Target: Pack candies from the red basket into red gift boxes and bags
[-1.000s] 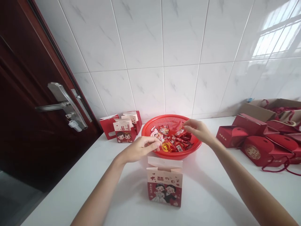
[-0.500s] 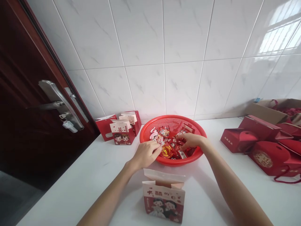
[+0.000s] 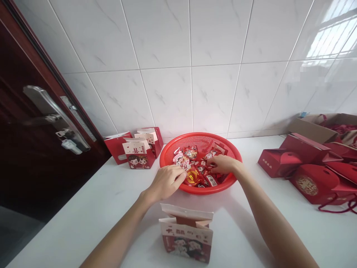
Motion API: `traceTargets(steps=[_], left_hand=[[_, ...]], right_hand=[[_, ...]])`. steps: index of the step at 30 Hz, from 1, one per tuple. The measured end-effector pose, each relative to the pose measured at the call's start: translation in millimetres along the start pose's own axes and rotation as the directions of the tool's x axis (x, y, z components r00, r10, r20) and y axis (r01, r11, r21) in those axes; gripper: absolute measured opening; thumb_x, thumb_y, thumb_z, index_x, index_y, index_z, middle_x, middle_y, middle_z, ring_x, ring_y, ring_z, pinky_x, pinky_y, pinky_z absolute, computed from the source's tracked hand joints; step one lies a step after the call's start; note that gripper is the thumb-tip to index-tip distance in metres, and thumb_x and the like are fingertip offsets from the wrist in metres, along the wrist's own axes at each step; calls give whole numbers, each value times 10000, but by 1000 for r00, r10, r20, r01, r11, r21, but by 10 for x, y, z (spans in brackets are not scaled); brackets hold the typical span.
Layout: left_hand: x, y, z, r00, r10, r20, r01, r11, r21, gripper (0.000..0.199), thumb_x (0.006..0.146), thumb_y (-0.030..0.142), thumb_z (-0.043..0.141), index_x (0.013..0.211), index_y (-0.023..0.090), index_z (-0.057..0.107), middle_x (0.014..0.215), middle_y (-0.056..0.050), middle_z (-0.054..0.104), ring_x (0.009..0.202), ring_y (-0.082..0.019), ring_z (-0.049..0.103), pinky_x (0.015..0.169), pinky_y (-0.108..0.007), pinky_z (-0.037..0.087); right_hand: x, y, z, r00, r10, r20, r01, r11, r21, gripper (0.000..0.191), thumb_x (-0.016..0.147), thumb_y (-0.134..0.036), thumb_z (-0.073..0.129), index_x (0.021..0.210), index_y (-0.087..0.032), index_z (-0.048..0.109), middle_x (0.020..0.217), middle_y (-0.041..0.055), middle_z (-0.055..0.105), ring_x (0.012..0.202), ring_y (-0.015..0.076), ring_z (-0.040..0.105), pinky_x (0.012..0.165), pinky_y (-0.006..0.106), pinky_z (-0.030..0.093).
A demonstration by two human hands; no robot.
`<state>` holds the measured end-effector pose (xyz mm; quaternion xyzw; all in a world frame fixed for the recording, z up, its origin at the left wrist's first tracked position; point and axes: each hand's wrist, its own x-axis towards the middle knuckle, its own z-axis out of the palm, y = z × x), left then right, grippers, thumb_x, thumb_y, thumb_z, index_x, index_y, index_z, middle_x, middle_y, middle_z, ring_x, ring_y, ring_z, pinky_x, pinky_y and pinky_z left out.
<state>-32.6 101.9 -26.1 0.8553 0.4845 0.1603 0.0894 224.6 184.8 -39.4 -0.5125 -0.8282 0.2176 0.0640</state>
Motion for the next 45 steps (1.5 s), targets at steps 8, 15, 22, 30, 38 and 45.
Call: traceTargets(steps=[8,15,22,30,38,45], left_hand=[[41,49,-47,989,-142,32,146,972,-182,357,964,418,491,1159,236,728,1084,-58,781,987,-251,696,861,-352,495],[350,124,-31,982,-185,44,164,705,-690,538,865,540,683,1249,164,664,1121,-93,743,1038,-247,690,890,-357,553],[434,62,59,974,-224,-29,89,498,-862,530,761,590,788,1085,175,733,996,-70,755,968,-262,695,888,-388,560],[393,4,68,950,-293,-106,0,341,-940,404,733,444,842,1019,175,745,933,-63,757,856,-224,702,813,-354,581],[380,6,66,899,-384,-212,-83,325,-942,343,575,284,883,853,184,709,822,1,722,678,-143,661,651,-259,533],[376,-23,74,855,-447,-262,-75,394,-916,145,576,198,704,703,188,774,1025,-81,783,991,-252,684,822,-327,533]], right_hand=[[-76,-189,-144,967,-160,-198,203,954,221,331,1001,-383,383,817,-222,606,740,4,613,737,184,593,716,321,494],[-174,-443,-162,915,-276,-294,399,728,558,363,963,-512,506,755,-219,561,757,-3,608,709,165,589,668,313,530],[-167,-489,-143,939,-221,-265,345,632,694,258,895,-452,669,974,-207,644,764,-2,674,666,157,639,620,291,539],[-146,-442,-96,941,-119,-318,319,629,709,233,843,-309,712,1053,-214,680,746,-6,695,682,159,660,624,284,523],[-175,-464,-108,952,-66,-299,267,656,706,197,854,-279,673,1030,-195,694,803,12,710,707,155,660,637,283,526],[-168,-456,-90,948,-49,-314,264,669,695,200,859,-255,663,1048,-197,695,834,15,716,730,157,671,650,284,549]])
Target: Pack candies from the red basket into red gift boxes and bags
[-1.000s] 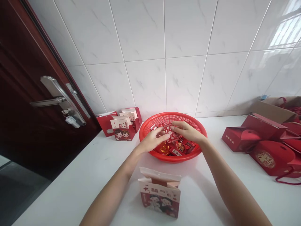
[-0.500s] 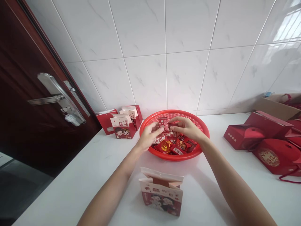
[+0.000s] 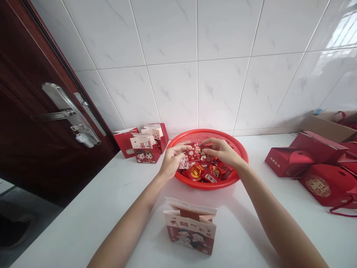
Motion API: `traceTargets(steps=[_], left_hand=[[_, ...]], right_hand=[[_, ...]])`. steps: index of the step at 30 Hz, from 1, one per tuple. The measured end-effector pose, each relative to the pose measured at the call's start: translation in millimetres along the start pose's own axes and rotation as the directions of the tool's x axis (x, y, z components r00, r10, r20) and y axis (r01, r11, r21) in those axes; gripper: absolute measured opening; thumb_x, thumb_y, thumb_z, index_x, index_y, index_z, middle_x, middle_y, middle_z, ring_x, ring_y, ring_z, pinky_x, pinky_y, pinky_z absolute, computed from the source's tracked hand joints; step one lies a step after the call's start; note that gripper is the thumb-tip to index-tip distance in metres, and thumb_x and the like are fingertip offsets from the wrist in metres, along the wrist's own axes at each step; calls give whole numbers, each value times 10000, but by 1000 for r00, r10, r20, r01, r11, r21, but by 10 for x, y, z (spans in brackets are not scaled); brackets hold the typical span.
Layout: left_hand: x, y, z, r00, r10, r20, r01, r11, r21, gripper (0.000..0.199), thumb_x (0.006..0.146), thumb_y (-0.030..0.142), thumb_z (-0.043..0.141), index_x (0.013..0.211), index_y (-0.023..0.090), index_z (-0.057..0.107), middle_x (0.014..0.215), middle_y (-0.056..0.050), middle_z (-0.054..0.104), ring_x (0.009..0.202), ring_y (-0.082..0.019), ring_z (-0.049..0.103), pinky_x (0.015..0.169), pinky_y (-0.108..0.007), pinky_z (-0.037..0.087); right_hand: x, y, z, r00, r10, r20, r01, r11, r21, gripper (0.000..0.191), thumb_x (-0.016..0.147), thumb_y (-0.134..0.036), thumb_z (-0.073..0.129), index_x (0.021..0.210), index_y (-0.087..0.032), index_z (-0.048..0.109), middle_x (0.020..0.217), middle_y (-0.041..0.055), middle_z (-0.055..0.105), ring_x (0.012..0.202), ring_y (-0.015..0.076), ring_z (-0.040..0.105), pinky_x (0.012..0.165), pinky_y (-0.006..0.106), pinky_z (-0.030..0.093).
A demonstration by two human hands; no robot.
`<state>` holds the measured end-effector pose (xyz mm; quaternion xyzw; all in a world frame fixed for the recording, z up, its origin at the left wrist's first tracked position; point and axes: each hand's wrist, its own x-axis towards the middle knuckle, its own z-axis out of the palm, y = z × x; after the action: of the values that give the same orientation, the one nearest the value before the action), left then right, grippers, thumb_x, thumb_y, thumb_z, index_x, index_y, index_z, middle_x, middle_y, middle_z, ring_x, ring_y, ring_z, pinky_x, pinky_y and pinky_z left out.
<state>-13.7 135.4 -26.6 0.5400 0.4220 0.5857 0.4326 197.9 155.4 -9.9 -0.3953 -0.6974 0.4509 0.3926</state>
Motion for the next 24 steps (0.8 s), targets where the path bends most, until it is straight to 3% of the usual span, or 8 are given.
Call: traceTargets(steps=[3,6,10,13,19,24], left_hand=[[0,5,-6,999,-41,-1,41,999,-2,154,595,262,755,720,182,796,976,-91,792,975,-260,688,836,-349,542],[-4,7,-12,997,-76,19,76,997,7,324,563,312,871,856,183,817,986,-84,796,946,-253,703,857,-370,558],[1,-4,-26,997,-72,39,71,997,26,374,551,351,912,877,193,815,988,-71,794,974,-242,702,904,-366,555],[6,-9,-28,992,-113,62,108,991,85,358,573,377,899,873,200,818,947,-61,791,926,-231,697,851,-352,563],[11,14,11,986,-154,64,147,985,92,339,596,394,854,862,187,824,818,-51,776,810,-217,681,744,-323,551],[16,28,17,988,-154,11,154,986,-67,299,584,433,852,680,159,777,736,-46,737,728,-192,642,682,-296,524]], right_hand=[[1,1,3,1000,-19,-14,19,1000,-5,222,854,-258,675,1065,-192,697,901,33,736,743,158,673,656,290,555],[14,2,3,998,-60,-36,59,998,-8,209,838,-265,693,1030,-186,717,983,57,754,805,176,694,693,306,566],[38,29,-14,990,-80,-115,83,996,27,173,828,-337,725,897,-179,708,865,59,753,785,199,699,692,330,569],[47,45,-29,977,-130,-170,150,983,108,215,806,-375,756,870,-183,685,856,54,743,749,192,694,671,334,575],[60,52,15,949,-316,-4,308,921,239,147,782,-289,777,879,-191,725,1105,85,756,992,223,722,860,378,606],[54,64,53,949,-309,68,294,941,169,145,775,-185,722,914,-202,760,1238,88,733,1100,242,712,929,388,601]])
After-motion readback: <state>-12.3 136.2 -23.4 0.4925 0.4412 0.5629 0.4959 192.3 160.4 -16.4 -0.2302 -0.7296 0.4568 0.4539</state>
